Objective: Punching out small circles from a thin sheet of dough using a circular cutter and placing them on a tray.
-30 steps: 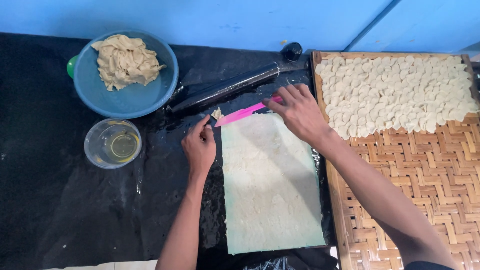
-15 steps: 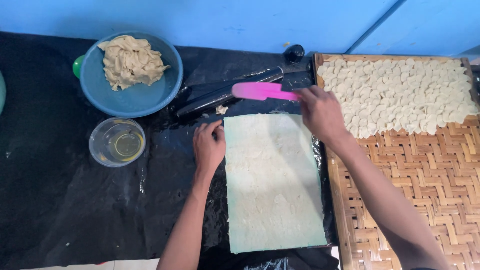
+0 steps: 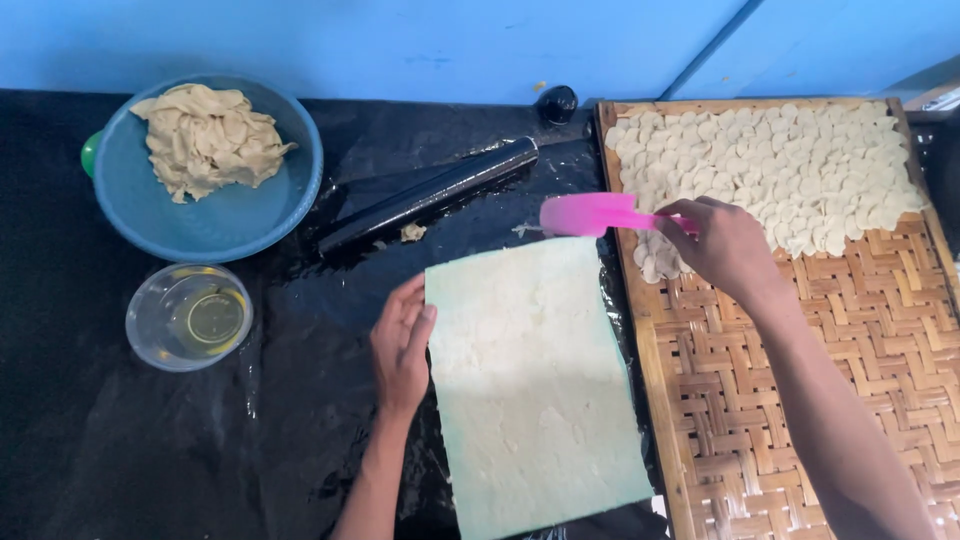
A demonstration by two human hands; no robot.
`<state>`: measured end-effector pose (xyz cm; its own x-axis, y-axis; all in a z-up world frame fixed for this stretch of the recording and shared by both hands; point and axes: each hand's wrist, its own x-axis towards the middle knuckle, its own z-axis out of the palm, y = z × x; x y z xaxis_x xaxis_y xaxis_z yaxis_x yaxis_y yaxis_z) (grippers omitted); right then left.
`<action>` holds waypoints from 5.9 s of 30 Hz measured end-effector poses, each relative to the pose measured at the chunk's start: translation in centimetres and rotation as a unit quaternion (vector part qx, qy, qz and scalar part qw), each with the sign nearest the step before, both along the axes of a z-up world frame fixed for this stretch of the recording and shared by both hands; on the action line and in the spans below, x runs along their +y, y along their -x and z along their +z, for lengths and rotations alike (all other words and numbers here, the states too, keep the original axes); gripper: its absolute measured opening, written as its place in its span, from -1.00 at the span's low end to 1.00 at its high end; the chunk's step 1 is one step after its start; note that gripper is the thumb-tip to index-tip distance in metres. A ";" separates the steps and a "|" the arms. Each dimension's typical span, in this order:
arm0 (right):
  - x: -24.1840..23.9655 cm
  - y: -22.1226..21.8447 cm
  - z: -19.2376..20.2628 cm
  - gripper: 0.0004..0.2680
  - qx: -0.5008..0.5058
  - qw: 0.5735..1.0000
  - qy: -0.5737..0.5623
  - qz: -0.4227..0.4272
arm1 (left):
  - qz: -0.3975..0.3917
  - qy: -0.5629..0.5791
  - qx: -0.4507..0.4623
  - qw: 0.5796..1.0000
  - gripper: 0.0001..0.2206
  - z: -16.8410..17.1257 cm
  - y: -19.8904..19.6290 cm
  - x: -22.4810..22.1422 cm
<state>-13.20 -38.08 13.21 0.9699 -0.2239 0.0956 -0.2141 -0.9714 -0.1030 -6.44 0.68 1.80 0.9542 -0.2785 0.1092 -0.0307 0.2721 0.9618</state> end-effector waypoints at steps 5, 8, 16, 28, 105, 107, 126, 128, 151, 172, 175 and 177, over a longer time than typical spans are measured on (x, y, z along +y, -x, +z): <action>-0.8 -2.9 1.2 -0.75 0.114 0.990 0.030 -0.072 | -0.011 0.004 0.053 0.999 -0.47 0.1 1.9 0.6; -2.6 -4.7 -0.5 -0.73 0.144 0.987 0.019 -0.065 | -0.026 0.032 0.076 0.996 -0.44 -1.1 2.0 1.1; -3.7 -6.7 -0.2 -0.71 0.154 0.986 -0.028 -0.054 | -0.041 0.052 0.126 0.990 -0.40 -2.6 1.9 2.0; -0.2 -6.5 -2.7 -0.74 0.203 0.975 -0.005 -0.090 | -0.062 0.062 0.089 0.992 -0.41 -3.4 1.6 2.0; 25.7 -17.1 0.4 -0.70 -0.215 0.936 -0.176 0.217 | -0.060 0.056 0.132 0.988 -0.49 -2.7 0.3 1.5; 23.5 -17.9 -1.9 -0.71 -0.232 0.925 -0.206 0.219 | -0.029 0.066 0.208 0.976 -0.53 -2.3 -0.1 0.8; 11.0 -9.2 -3.5 -0.64 -0.096 0.990 -0.104 0.023 | -0.053 0.212 0.336 0.916 -0.75 -4.9 -5.5 -2.9; 10.6 -8.6 -3.4 -0.67 -0.062 0.992 -0.105 -0.008 | -0.068 0.198 0.313 0.926 -0.77 -5.4 -6.3 -3.2; 0.4 -25.1 -11.3 -0.45 -0.140 0.975 -0.125 -0.121 | -0.044 0.105 0.234 0.966 -0.66 -2.6 -7.3 -4.4; 8.1 -0.5 -6.4 -0.48 -0.023 0.971 -0.194 -0.140 | 0.097 -0.181 0.048 0.977 -0.60 -0.1 -2.2 -2.6; 8.1 -0.7 -8.0 -0.48 -0.042 0.951 -0.258 -0.166 | 0.061 -0.189 -0.004 0.980 -0.57 -1.6 -2.5 -2.1; 8.4 -0.5 -9.0 -0.47 -0.080 0.908 -0.350 -0.217 | 0.058 -0.207 -0.037 0.976 -0.58 -2.4 -2.6 -2.0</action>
<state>-12.70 -29.65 4.22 0.7615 -0.6424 -0.0858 -0.4891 -0.4829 -0.7264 -3.84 -1.36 -0.62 0.9758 -0.2038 0.0796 -0.1113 -0.1497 0.9824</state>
